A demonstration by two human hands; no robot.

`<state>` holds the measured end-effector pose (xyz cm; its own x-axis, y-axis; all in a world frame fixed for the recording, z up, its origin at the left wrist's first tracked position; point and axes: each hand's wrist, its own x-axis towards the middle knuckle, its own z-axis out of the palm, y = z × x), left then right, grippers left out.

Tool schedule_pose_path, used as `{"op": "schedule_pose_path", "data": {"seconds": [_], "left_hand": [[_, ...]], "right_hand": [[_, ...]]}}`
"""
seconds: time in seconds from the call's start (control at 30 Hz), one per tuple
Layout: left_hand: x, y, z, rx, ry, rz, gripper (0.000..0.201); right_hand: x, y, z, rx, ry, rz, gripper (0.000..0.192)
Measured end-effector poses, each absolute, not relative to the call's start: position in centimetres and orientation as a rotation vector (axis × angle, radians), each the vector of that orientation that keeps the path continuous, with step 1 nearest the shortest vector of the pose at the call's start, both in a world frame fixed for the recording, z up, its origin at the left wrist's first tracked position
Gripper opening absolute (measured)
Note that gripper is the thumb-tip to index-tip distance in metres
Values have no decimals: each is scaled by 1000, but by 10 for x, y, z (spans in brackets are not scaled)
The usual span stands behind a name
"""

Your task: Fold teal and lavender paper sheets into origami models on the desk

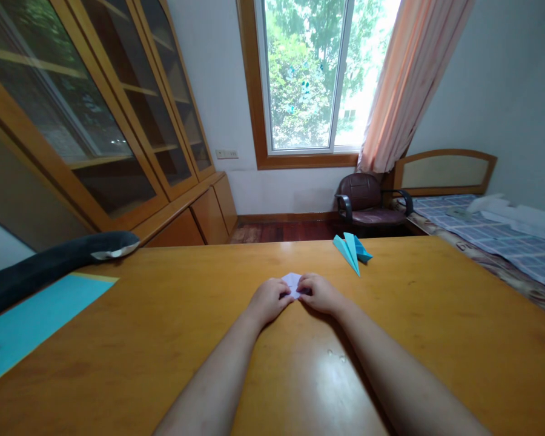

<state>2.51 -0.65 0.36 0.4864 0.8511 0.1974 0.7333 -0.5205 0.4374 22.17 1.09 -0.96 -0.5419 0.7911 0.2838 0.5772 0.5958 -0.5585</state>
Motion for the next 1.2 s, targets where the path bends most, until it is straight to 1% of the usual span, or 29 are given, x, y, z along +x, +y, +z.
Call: {"op": "schedule_pose_path", "data": {"seconds": [0.27,0.37,0.47,0.57,0.67,0.9,1.2], "left_hand": [[26,-7,6,2368,1380,567,26],[27,-7,7,2364,1384,583,29],[27,-6,7,2355,1416,588,31],[29,-6,8,2321,1477,577,30],[31,-6,9,2299,1533,587,29],[35,-5,7,2275,1598,596,18],[38,-6,7,2343,1607,555,23]], "right_hand": [[222,12,-10,-1153,-2258,538,3],[223,13,-12,-1162,-2238,537,6],[222,14,-13,-1232,-2213,501,14],[219,14,-14,-1298,-2192,473,18],[216,14,-14,-1343,-2179,453,18],[212,14,-14,-1420,-2175,398,15],[205,10,-9,-1477,-2222,329,13]]}}
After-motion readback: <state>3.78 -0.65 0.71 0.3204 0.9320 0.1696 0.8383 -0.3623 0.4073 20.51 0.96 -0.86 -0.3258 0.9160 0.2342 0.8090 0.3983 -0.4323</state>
